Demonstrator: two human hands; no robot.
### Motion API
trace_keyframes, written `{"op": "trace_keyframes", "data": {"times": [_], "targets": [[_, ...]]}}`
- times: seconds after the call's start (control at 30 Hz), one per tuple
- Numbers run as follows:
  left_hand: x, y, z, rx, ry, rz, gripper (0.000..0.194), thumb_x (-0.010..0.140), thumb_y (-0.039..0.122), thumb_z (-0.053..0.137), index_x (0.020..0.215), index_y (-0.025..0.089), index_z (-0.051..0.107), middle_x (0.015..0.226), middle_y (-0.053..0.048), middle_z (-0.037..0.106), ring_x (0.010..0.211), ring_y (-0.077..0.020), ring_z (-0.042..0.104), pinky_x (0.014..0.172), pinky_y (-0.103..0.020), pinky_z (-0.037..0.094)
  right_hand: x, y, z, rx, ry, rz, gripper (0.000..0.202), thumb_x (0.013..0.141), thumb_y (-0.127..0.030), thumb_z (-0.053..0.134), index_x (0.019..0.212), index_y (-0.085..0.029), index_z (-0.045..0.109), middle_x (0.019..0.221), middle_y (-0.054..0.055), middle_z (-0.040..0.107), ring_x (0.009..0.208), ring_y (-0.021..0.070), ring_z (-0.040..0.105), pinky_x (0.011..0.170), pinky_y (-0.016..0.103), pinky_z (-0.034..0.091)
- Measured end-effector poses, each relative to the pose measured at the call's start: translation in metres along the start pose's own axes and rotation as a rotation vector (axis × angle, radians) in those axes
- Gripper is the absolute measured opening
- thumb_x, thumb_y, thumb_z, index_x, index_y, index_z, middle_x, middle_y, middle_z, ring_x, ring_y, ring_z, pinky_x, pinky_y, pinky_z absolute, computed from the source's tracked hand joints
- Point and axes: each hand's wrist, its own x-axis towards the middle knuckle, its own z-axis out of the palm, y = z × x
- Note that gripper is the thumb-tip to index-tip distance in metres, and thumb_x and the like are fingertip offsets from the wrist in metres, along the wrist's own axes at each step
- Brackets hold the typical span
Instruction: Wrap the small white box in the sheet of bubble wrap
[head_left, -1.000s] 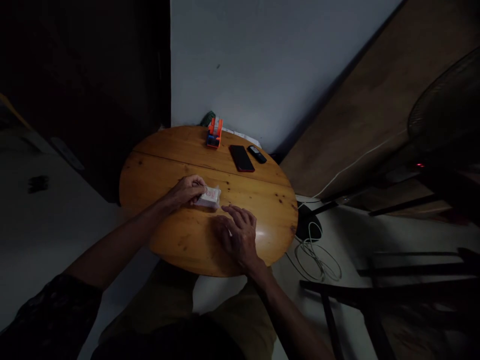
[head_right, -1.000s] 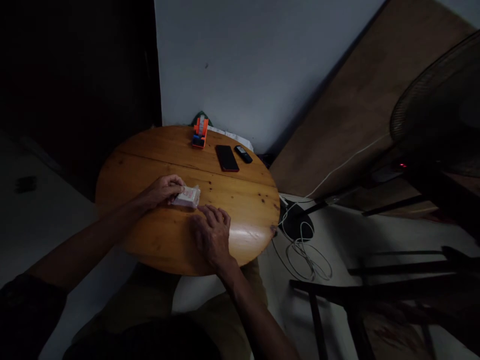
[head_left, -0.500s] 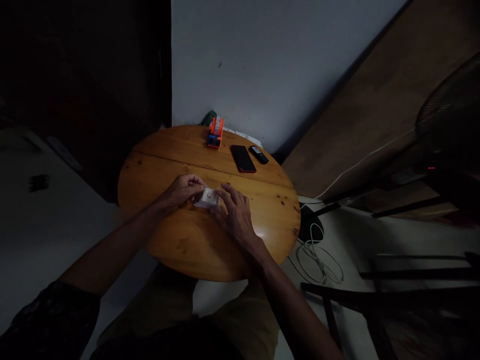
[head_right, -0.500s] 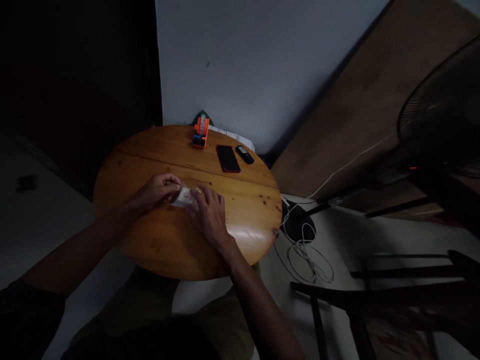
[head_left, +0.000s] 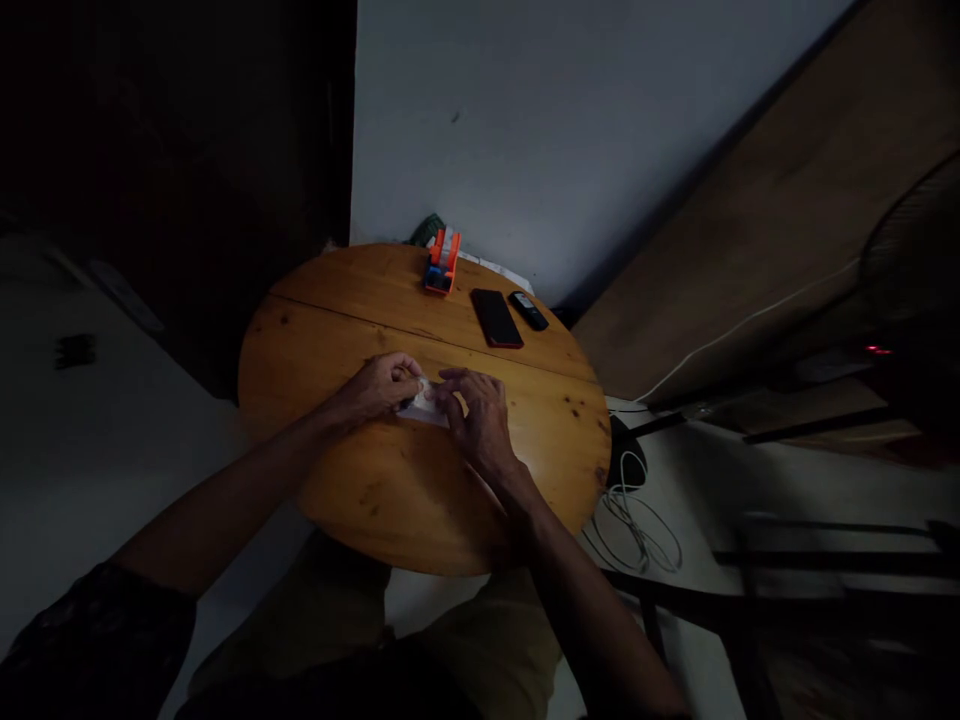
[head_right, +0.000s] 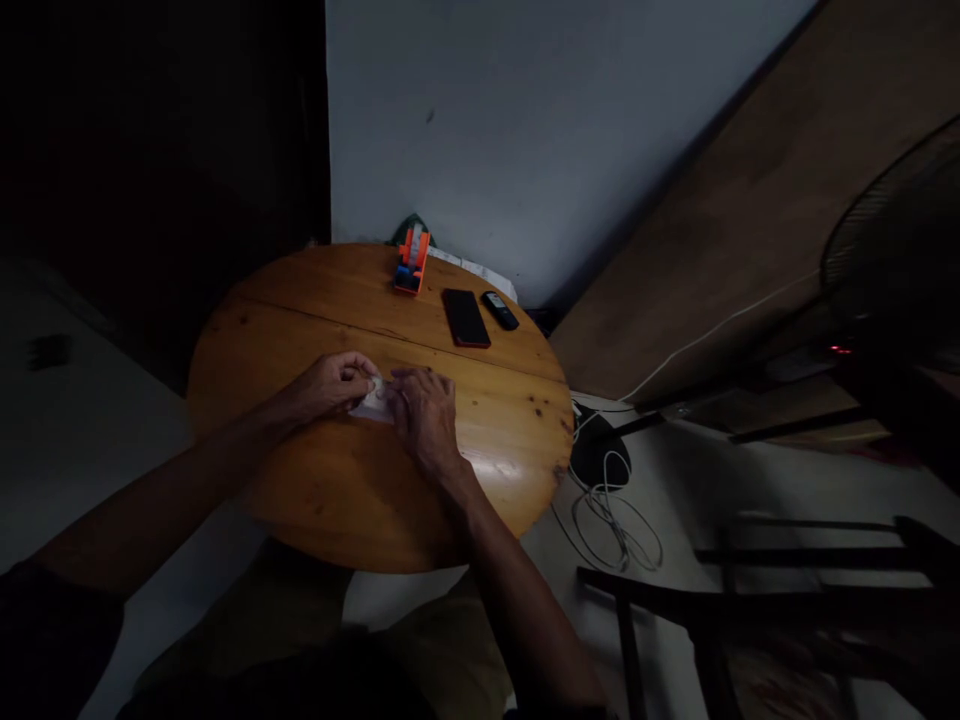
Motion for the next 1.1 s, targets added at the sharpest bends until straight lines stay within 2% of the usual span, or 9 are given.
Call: {"op": "trace_keyframes", "data": {"times": [0.13, 0.33, 0.47, 0.67, 0.77, 0.87, 0.93, 1.0, 1.1], "targets": [[-0.002, 0.004, 0.000, 0.003, -0.020, 0.003, 0.014, 0.071, 0.018, 0.066, 0.084, 0.017, 0.059, 0.047, 0.008, 0.052, 0.040, -0.0074, 0.044, 0.042, -0.018, 0.032, 0.017, 0.010, -0.001, 0.009, 0.049, 0.042, 0.016, 0.096, -0.019, 0.048, 0.089, -0.021, 0.062, 0.112, 0.010, 0.074, 0.110, 0.0240, 0.066, 0.093, 0.038, 0.043], [-0.003, 0.004, -0.001, -0.032, -0.001, 0.052, 0.016, 0.068, 0.023, 0.067, 0.082, 0.018, 0.059, 0.052, 0.008, 0.052, 0.043, -0.0074, 0.045, 0.044, -0.019, 0.034, 0.059, 0.035, -0.007, -0.095, 0.001, 0.058, 0.016, 0.095, -0.017, 0.045, 0.091, -0.021, 0.060, 0.118, 0.013, 0.071, 0.112, 0.0259, 0.065, 0.091, 0.040, 0.046], [-0.002, 0.002, 0.000, -0.062, 0.007, 0.079, 0.025, 0.067, 0.029, 0.069, 0.087, 0.018, 0.059, 0.057, 0.007, 0.054, 0.046, -0.0084, 0.048, 0.047, -0.020, 0.036, 0.079, 0.044, -0.013, -0.203, -0.058, 0.062, 0.017, 0.095, -0.017, 0.044, 0.092, -0.021, 0.060, 0.122, 0.013, 0.069, 0.112, 0.0268, 0.063, 0.090, 0.041, 0.045], [0.001, -0.001, 0.000, -0.023, 0.153, 0.147, 0.026, 0.066, 0.033, 0.068, 0.086, 0.018, 0.061, 0.061, 0.006, 0.052, 0.055, -0.0105, 0.047, 0.053, -0.021, 0.035, 0.100, 0.052, -0.014, -0.292, -0.069, 0.092, 0.019, 0.095, -0.017, 0.042, 0.093, -0.019, 0.061, 0.108, 0.014, 0.071, 0.102, 0.0283, 0.062, 0.084, 0.040, 0.043], [0.005, -0.004, -0.001, 0.015, 0.218, 0.177, 0.024, 0.066, 0.033, 0.067, 0.083, 0.017, 0.061, 0.071, 0.003, 0.057, 0.066, -0.0125, 0.052, 0.062, -0.023, 0.040, 0.106, 0.055, -0.014, -0.302, -0.049, 0.099, 0.021, 0.096, -0.017, 0.041, 0.094, -0.019, 0.061, 0.108, 0.013, 0.071, 0.104, 0.0284, 0.061, 0.086, 0.041, 0.042], [0.008, -0.006, -0.002, -0.024, 0.251, 0.170, 0.033, 0.064, 0.033, 0.068, 0.092, 0.016, 0.060, 0.082, 0.000, 0.059, 0.077, -0.0143, 0.056, 0.072, -0.025, 0.044, 0.111, 0.057, -0.014, -0.288, -0.016, 0.080, 0.021, 0.098, -0.018, 0.040, 0.095, -0.020, 0.060, 0.108, 0.012, 0.071, 0.105, 0.0277, 0.061, 0.087, 0.041, 0.042], [0.009, -0.007, -0.001, -0.097, 0.232, 0.129, 0.046, 0.063, 0.032, 0.068, 0.104, 0.015, 0.057, 0.087, 0.000, 0.060, 0.079, -0.0149, 0.058, 0.074, -0.026, 0.045, 0.113, 0.058, -0.012, -0.264, 0.018, 0.072, 0.022, 0.099, -0.020, 0.038, 0.095, -0.020, 0.060, 0.105, 0.011, 0.071, 0.103, 0.0268, 0.061, 0.086, 0.040, 0.043], [0.009, -0.008, 0.000, -0.154, 0.160, 0.101, 0.059, 0.063, 0.030, 0.068, 0.117, 0.015, 0.052, 0.091, -0.002, 0.062, 0.080, -0.0155, 0.060, 0.074, -0.026, 0.046, 0.115, 0.059, -0.009, -0.236, 0.038, 0.084, 0.024, 0.100, -0.023, 0.036, 0.096, -0.021, 0.060, 0.103, 0.011, 0.070, 0.100, 0.0269, 0.062, 0.085, 0.040, 0.045], [0.009, -0.010, 0.003, -0.179, 0.026, 0.106, 0.064, 0.064, 0.030, 0.069, 0.124, 0.015, 0.051, 0.096, -0.004, 0.067, 0.084, -0.0169, 0.064, 0.075, -0.027, 0.048, 0.116, 0.061, -0.007, -0.194, 0.060, 0.115, 0.027, 0.101, -0.026, 0.034, 0.094, -0.021, 0.060, 0.101, 0.011, 0.070, 0.098, 0.0274, 0.063, 0.085, 0.041, 0.046]]}}
